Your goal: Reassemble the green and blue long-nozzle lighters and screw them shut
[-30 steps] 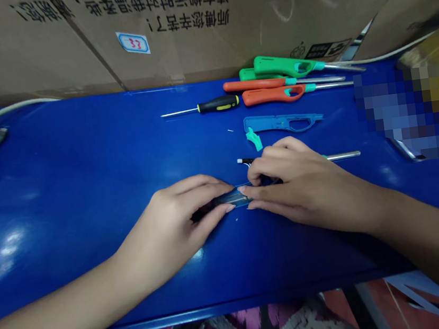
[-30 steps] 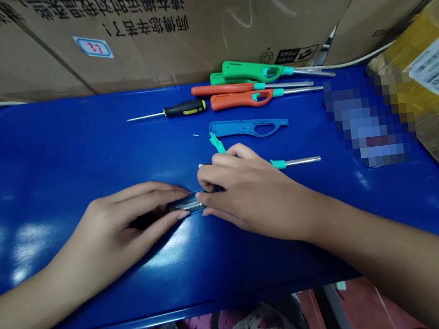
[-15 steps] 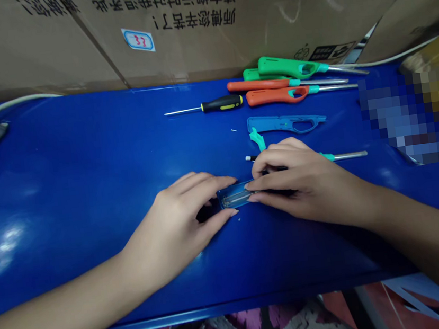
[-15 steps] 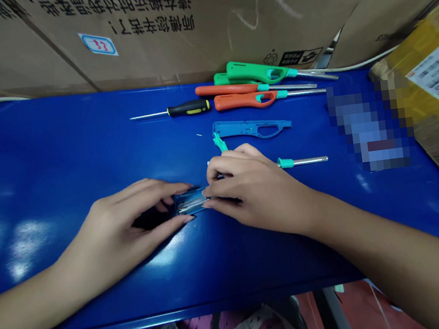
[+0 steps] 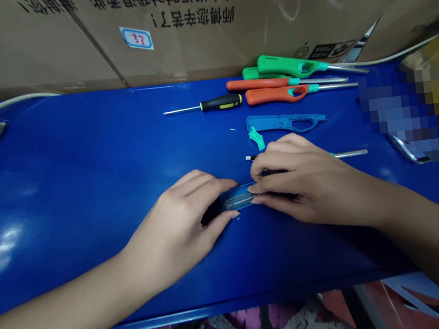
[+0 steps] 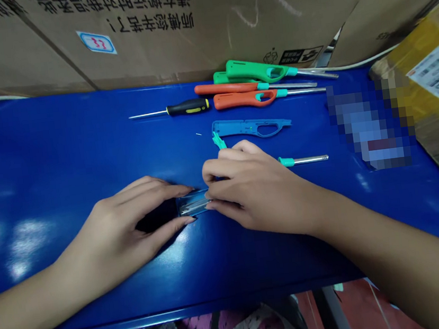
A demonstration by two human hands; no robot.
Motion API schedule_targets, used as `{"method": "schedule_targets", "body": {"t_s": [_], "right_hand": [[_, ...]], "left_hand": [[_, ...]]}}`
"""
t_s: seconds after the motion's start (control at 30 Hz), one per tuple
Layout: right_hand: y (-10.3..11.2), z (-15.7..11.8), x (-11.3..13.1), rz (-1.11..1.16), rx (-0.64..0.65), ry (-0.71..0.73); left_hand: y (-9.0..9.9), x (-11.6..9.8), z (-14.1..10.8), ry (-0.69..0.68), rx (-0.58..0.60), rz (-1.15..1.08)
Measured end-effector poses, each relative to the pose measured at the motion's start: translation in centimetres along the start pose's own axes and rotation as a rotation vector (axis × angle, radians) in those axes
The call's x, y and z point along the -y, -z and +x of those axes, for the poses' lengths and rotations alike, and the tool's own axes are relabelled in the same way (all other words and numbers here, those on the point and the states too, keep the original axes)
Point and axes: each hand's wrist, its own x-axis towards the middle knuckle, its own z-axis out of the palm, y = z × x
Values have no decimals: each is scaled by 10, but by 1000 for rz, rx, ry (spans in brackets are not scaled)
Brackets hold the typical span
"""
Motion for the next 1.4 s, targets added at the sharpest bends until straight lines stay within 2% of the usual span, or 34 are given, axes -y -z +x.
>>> {"method": "schedule_targets", "body": {"t_s": [0.2, 0.5, 0.77, 1.07, 1.4], "right_hand": [[4, 0, 0, -34, 2, 27], [-10, -1, -2, 146, -88, -74], [-7, 0, 4, 110, -62, -95], [-12, 1, 4, 218, -98, -140], [-12, 2, 5, 216, -94, -143]], "left_hand": [[0, -1, 0, 7, 12, -18], [-4, 1, 1, 1, -30, -55], [-2, -1, 1, 44, 1, -73], [-3, 0, 1, 52, -11, -79], [-3, -1, 2, 54, -6, -79]]}}
